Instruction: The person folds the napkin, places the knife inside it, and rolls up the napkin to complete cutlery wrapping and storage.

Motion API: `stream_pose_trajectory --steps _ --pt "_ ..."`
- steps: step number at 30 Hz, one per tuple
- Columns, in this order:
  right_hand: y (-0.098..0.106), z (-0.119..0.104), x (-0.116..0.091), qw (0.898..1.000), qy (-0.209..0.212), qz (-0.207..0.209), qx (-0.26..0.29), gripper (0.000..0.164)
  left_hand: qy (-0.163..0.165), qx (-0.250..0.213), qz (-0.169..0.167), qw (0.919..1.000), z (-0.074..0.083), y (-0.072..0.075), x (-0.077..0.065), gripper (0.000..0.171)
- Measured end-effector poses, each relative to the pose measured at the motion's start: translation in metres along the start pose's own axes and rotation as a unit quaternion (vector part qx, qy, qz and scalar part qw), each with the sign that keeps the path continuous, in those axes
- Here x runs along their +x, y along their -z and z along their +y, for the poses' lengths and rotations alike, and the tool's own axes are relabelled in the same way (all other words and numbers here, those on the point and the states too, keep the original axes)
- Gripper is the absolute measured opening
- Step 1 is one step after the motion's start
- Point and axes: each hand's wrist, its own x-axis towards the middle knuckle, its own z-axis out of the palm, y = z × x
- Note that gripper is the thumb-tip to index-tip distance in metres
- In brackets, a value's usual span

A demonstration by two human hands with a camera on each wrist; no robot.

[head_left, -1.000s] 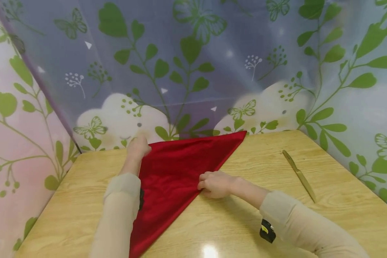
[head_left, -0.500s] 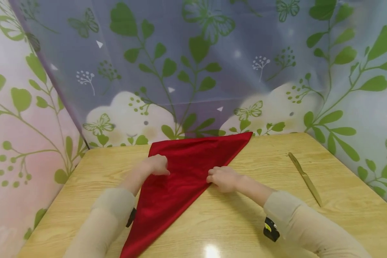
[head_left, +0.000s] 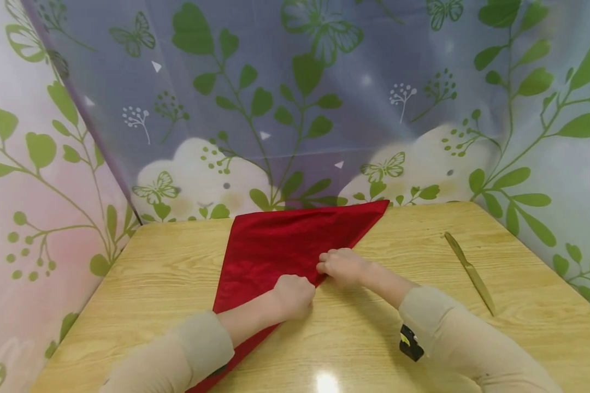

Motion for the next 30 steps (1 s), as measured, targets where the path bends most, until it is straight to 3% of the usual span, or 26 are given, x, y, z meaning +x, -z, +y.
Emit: stream_pose_trajectory --steps 5,10,20,27,30 --pt "-0.003 0.006 0.001 0.999 -0.031 -0.021 -0.021 0.011 0.001 0.047 0.034 0.9983 0.006 -0.005 -0.002 0.017" --pt "-0.006 0.016 0.001 0.997 -0.067 -0.031 -0.009 0.015 -0.01 0.037 0.043 0.9983 0.002 -0.006 -0.003 0.019" --pt "-0.01 0.039 -0.006 0.993 -0.105 -0.056 0.001 0.008 -0.024 0.028 0.086 0.9956 -0.002 -0.007 -0.008 0.023" --pt "-0.011 0.041 -0.013 0.994 -0.09 -0.059 0.02 0.005 -0.017 0.007 0.08 0.9966 -0.002 -0.007 -0.015 0.026" --pt "-0.008 0.04 -0.016 0.994 -0.092 -0.052 0.026 0.012 -0.009 0.001 0.073 0.9973 -0.004 -0.007 -0.017 0.028"
